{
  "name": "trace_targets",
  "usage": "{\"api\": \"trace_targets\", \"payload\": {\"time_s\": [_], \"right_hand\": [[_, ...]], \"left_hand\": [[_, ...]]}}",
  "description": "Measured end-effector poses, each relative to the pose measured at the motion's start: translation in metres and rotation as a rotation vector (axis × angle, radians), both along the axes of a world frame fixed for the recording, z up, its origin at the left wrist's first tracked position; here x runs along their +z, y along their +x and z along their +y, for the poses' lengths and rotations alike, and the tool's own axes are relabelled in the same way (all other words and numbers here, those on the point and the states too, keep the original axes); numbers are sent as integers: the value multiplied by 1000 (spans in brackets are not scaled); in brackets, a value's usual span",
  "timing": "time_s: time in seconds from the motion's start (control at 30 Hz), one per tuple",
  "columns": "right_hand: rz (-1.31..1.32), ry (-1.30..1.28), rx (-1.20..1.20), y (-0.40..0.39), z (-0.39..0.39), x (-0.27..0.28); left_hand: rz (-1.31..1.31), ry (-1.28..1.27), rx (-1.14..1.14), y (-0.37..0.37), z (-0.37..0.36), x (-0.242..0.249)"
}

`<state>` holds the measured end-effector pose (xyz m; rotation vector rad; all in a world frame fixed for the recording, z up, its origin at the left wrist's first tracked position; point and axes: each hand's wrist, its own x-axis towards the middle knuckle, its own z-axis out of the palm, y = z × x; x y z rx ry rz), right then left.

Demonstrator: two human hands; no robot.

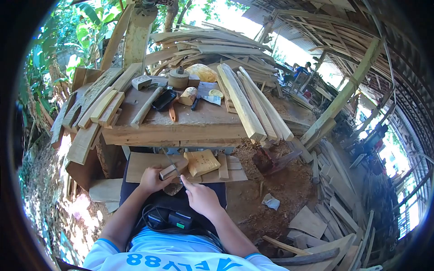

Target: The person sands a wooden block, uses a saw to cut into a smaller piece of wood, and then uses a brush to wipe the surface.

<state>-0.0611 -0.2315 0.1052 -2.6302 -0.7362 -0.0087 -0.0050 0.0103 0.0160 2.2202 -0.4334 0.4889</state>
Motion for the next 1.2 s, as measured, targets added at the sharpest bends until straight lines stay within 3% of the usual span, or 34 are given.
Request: {"api": "trace_targets", "payload": {"time_s": [0.17,0.3,0.63,0.9,1.07,1.2], "right_hand": [[61,-48,-36,-25,-20,12],[82,-21,-62,-57,-47,18],[-1,7,29,2,-3,-2],[65,-28,-18,-35,-29,12],[108,-33,-41,-54,-41,18],[9,34,22,-18,-17,-3]], "left_hand": [[111,-28,98,0,-1,11],[38,-49,86,1,-2,2],[7,-34,-13,-1,-1,0],[141,-28,81,-1,-2,6],[17,-71,14,-1,-2,5],[-40,-55,-14,-2,-3,0]]}}
